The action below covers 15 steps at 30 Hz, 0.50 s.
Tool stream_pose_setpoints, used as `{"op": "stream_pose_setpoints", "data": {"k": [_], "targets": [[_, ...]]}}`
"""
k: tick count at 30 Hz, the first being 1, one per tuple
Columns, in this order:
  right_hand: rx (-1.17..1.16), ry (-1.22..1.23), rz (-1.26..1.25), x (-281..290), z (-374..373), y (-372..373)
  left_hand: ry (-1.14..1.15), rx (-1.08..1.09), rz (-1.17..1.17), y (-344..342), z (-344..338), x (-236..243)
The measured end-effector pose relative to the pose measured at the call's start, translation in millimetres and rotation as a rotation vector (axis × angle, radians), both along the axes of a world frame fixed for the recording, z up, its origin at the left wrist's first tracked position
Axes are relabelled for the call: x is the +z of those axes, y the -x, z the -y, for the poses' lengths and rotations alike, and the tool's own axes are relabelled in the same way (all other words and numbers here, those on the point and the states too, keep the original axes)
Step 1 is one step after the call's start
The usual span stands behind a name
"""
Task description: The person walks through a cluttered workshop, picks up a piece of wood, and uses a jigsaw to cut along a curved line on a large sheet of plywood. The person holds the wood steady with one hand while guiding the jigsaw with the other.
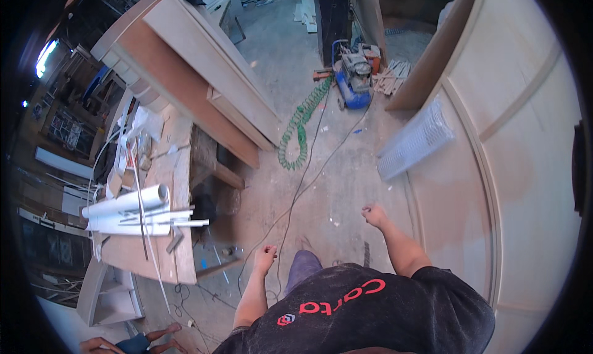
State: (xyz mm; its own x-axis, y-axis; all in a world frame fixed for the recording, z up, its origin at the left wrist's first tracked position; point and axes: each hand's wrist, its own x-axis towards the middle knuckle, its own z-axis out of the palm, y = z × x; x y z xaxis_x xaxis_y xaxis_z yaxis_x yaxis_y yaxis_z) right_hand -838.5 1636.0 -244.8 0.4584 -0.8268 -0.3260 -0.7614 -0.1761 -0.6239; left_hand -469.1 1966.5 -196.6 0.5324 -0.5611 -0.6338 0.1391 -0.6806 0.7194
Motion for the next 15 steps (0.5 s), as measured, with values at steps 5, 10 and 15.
{"op": "stream_pose_setpoints", "data": {"k": [5, 10, 15], "targets": [[-0.061, -0.175, -0.051, -57.0, 49.7, 25.4, -0.152, -0.247, 0.075, -67.0, 76.2, -41.6], [0.316, -0.033, -0.665, -64.2, 47.9, 131.4, -0.519, -0.705, -0.075, -131.3, 160.8, -72.4], [-0.111, -0.450, -0.567, -22.8, 89.0, 49.9, -0.542, -0.843, 0.141, -228.0, 260.5, -75.4]]}}
